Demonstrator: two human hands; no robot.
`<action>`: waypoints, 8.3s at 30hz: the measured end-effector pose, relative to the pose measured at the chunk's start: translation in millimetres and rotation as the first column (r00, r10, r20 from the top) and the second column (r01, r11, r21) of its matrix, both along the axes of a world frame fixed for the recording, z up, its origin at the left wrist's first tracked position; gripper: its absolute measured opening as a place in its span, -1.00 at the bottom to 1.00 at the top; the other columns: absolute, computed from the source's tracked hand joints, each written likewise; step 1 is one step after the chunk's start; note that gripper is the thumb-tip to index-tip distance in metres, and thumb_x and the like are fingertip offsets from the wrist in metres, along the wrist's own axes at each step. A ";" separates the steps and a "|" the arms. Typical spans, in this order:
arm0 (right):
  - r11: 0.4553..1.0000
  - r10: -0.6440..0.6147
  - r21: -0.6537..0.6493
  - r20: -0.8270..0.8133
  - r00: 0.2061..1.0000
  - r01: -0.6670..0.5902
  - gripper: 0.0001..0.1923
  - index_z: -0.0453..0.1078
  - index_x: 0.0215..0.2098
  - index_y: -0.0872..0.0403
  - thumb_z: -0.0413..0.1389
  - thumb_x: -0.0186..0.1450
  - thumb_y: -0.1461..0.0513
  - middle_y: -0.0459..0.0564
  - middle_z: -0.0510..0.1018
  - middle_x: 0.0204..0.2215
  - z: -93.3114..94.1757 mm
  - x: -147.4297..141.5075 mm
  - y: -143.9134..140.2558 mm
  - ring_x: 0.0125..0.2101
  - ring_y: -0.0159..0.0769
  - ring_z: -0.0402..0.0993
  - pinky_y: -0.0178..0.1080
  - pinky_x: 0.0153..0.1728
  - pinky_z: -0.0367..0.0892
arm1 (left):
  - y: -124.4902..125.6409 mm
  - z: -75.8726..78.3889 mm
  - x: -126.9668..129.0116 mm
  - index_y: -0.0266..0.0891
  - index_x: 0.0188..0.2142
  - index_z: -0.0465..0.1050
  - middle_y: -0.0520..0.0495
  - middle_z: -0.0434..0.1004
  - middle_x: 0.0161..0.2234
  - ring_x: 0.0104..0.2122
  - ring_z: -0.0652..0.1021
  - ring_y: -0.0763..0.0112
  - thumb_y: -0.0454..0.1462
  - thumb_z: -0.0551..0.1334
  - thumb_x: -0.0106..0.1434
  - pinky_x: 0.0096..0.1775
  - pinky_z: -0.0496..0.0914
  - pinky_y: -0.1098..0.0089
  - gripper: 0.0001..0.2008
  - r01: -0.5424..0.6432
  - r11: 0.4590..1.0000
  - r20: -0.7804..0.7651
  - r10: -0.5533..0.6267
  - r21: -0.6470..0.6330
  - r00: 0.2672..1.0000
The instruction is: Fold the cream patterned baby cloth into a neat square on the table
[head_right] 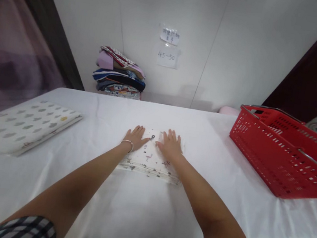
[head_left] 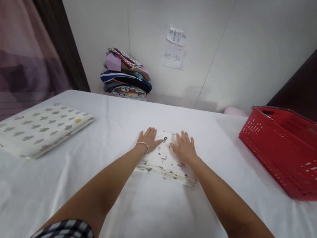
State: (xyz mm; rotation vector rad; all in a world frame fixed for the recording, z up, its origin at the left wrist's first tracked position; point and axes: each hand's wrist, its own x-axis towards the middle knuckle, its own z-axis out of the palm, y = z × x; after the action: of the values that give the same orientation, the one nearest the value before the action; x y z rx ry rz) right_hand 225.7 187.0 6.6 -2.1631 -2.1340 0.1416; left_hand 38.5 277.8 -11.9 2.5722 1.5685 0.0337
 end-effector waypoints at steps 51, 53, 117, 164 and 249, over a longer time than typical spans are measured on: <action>0.848 0.401 0.481 -0.306 0.863 -0.224 -0.77 0.46 -0.30 -0.01 -0.04 0.27 0.29 -0.05 0.54 -0.29 -14.5 -2.6 -124.3 -0.25 -0.26 0.40 -0.16 -0.15 0.23 | -165.6 -10.7 -57.3 -0.13 -0.29 0.50 -0.07 0.49 -0.27 -0.20 0.42 0.27 -0.17 0.18 0.18 -0.15 0.28 0.24 -0.83 -0.024 0.936 0.535 -0.180 0.352 0.825; 0.862 0.385 0.457 -0.310 0.870 -0.218 -0.77 0.46 -0.30 -0.01 -0.04 0.26 0.30 -0.05 0.53 -0.28 -13.4 -4.6 -123.1 -0.24 -0.25 0.38 -0.17 -0.15 0.22 | -165.2 -12.4 -57.6 -0.13 -0.29 0.50 -0.06 0.49 -0.28 -0.20 0.42 0.27 -0.17 0.18 0.18 -0.16 0.26 0.23 -0.83 -0.016 0.927 0.509 -0.192 0.375 0.839; 0.810 0.453 0.551 -0.367 0.813 -0.202 -0.79 0.36 -0.46 0.04 -0.05 0.26 0.33 -0.05 0.47 -0.40 -27.4 -120.4 -98.5 -0.35 -0.28 0.32 -0.23 -0.28 0.17 | -178.2 -19.1 -82.9 -0.22 -0.30 0.44 -0.03 0.55 -0.38 -0.42 0.52 0.42 -0.24 0.20 0.07 -0.31 0.39 0.40 -0.82 -0.285 0.925 0.846 0.353 -0.251 0.400; 0.727 0.537 0.411 0.156 0.829 -0.549 -0.68 0.30 -0.11 0.15 -0.08 0.18 0.42 0.12 0.43 -0.20 -22.3 -116.1 -105.3 -0.19 -0.19 0.29 -0.17 -0.21 0.23 | -172.7 -19.2 -84.4 -0.26 -0.30 0.37 0.04 0.47 -0.51 -0.60 0.43 0.53 -0.32 0.19 0.02 -0.48 0.33 0.47 -0.81 -0.186 0.884 0.882 0.454 -0.428 0.127; 0.732 0.599 0.375 0.044 0.800 -0.569 -0.75 0.38 -0.13 0.09 -0.05 0.32 0.18 0.05 0.45 -0.22 -8.9 28.8 -118.7 -0.21 -0.25 0.29 -0.17 -0.16 0.20 | -170.9 2.9 -56.3 -0.23 -0.20 0.39 -0.11 0.45 -0.26 -0.26 0.39 0.29 -0.14 0.06 0.27 -0.26 0.22 0.30 -0.74 0.283 0.843 0.220 -0.416 0.457 0.882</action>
State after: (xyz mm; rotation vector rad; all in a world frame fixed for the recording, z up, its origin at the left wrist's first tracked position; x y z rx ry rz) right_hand 254.6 68.4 -2.3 -1.2039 -2.4724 -0.1253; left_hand -17.8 106.9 -9.0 2.9383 1.0357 0.7773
